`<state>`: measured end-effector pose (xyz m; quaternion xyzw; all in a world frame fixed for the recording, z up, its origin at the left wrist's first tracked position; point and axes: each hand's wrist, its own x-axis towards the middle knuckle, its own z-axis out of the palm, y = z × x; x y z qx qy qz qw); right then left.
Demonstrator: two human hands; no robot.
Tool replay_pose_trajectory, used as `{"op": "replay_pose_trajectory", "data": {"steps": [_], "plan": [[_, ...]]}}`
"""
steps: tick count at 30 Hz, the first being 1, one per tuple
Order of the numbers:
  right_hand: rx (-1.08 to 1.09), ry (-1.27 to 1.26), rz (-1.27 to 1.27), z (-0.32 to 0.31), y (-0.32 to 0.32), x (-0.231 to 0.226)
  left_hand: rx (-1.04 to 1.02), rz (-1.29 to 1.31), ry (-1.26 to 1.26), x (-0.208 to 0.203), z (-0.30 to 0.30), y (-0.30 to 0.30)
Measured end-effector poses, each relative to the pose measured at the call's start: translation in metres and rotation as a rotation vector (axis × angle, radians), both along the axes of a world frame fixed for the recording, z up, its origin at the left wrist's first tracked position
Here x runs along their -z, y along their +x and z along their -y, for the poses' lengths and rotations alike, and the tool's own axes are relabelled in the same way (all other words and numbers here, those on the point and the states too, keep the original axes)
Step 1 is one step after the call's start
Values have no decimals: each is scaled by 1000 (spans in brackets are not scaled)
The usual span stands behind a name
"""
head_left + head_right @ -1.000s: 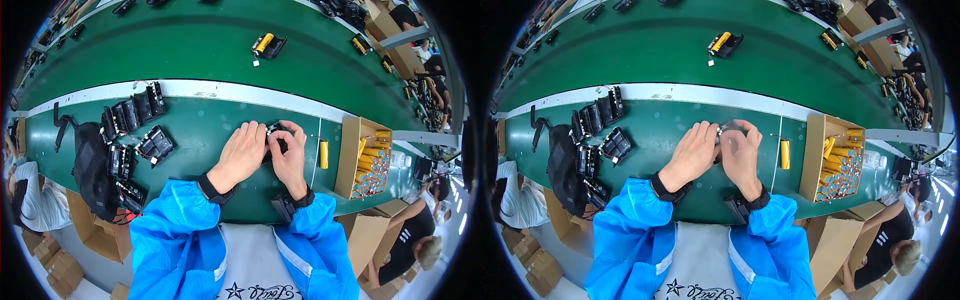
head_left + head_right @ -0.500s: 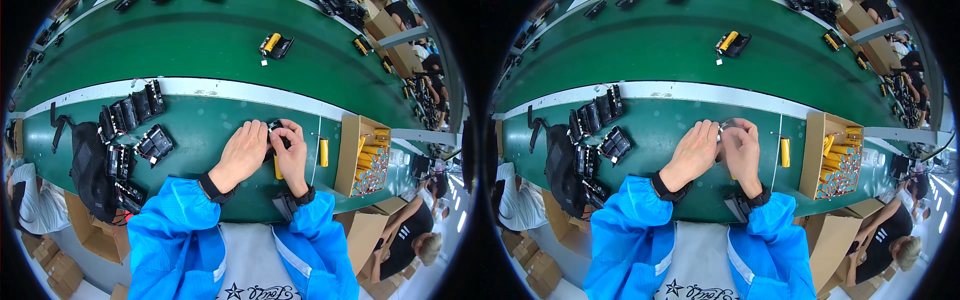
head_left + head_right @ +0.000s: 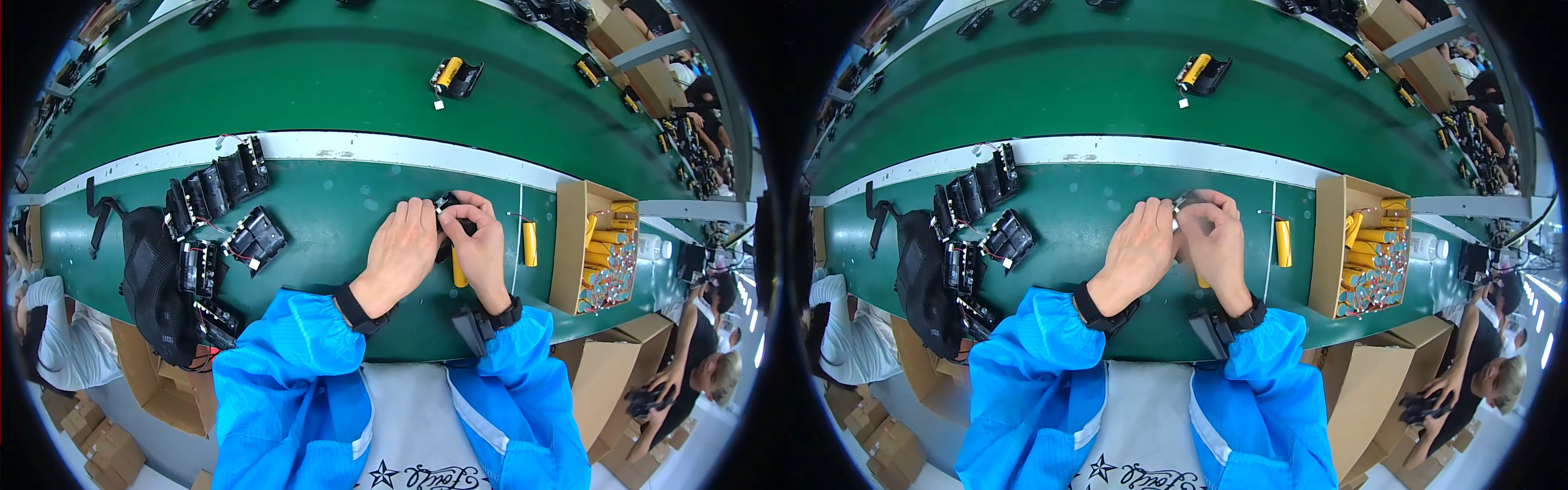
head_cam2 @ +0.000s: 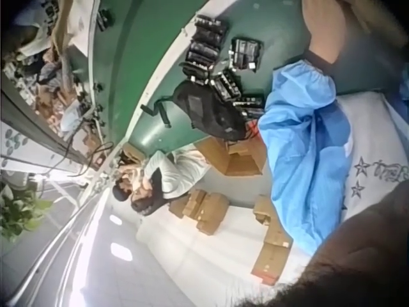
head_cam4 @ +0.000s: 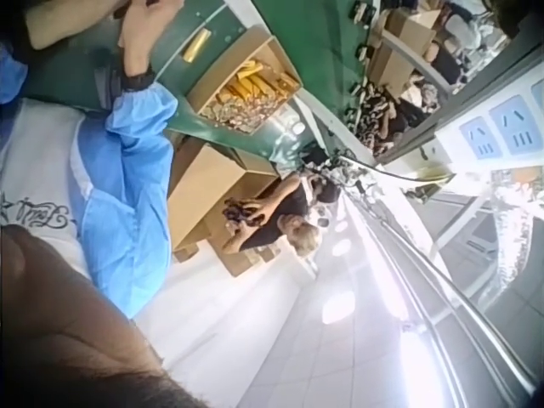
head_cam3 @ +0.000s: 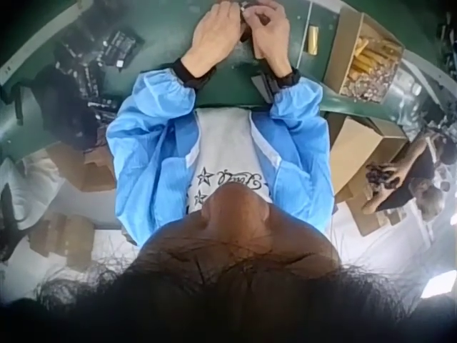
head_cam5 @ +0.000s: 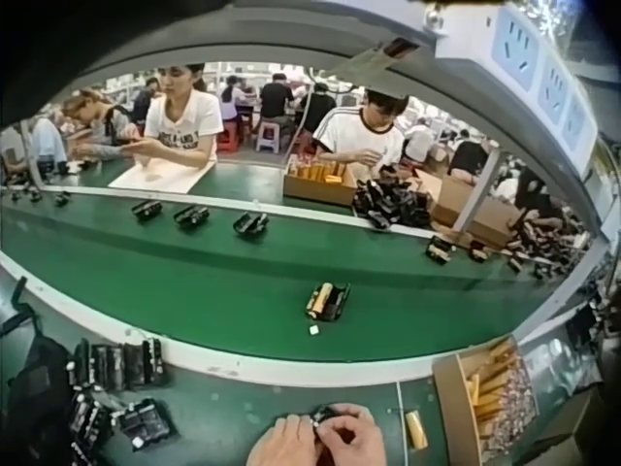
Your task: The person picks up a battery and a battery case, inserts the battery into the case, and connects the wires before placing the assembled unit onto the conveyor belt.
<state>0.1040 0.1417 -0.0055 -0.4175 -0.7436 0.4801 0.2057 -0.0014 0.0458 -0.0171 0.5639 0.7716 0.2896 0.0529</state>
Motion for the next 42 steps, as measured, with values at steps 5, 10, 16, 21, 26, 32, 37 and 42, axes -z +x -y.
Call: {"op": "replay_pose_trajectory", "data": {"steps": [5,10,16,21,26,32,37,42], "plan": [[-16,-67,3,13,46,-13,-52,56,-15,-2,0,6],[-164,57,277,11,58,-33,-24,88,-35,-2,1,6],[-115,864,409,1,53,-27,-93,37,-50,-4,5,20],[-6,470,98,4,52,-9,-144,-26,-72,-5,3,28],[-55,463,75,17,49,-15,-147,57,-76,-4,5,27],[-66,636,-77,33,26,-6,-150,-52,-83,1,8,25],[-38,516,-64,38,18,-3,-63,161,-38,-8,18,16],[-99,611,138,39,11,-17,82,279,24,-19,33,-3]]}}
